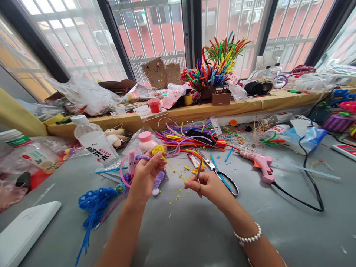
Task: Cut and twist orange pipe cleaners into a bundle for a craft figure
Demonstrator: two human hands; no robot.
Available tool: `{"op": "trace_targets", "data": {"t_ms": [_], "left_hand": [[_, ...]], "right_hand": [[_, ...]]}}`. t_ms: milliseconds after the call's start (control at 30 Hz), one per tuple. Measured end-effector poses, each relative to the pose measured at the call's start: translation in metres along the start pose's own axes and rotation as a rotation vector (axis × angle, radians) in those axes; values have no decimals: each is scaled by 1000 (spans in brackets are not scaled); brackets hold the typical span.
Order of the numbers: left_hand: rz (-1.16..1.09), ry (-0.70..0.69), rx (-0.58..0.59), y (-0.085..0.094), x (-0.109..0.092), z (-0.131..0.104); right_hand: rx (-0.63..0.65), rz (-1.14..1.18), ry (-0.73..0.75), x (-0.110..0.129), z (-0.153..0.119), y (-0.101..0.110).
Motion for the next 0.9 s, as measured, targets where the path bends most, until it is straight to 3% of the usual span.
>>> {"op": "trace_targets", "data": {"t_ms": [267, 500, 667, 733, 800, 900], "left_hand": [[181, 73, 113, 4, -7, 2], [363, 201, 366, -11, 6, -5], [201, 239, 315, -11, 13, -4], [114, 228, 266, -11, 15, -3], [39, 212, 236, -14, 18, -3], [-20, 207, 264, -24, 24, -5]], "right_hand": [[-46, -22, 30, 6, -5, 34], [-262, 125, 72, 3, -14, 76], [-522, 305, 199, 11, -26, 96], [-568, 312, 234, 12, -28, 96], [-519, 261, 238, 12, -23, 85], [-255, 90, 199, 10, -7, 47]]}}
Point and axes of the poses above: each hand's wrist, its own z-axis towards the middle knuckle, its own y-axis out of the back of the hand, x = y × z, the point moved 8 cm from there along z, towards the middle knuckle, and after that the axes turned 5 degrees about x, right-handed, at the moved point
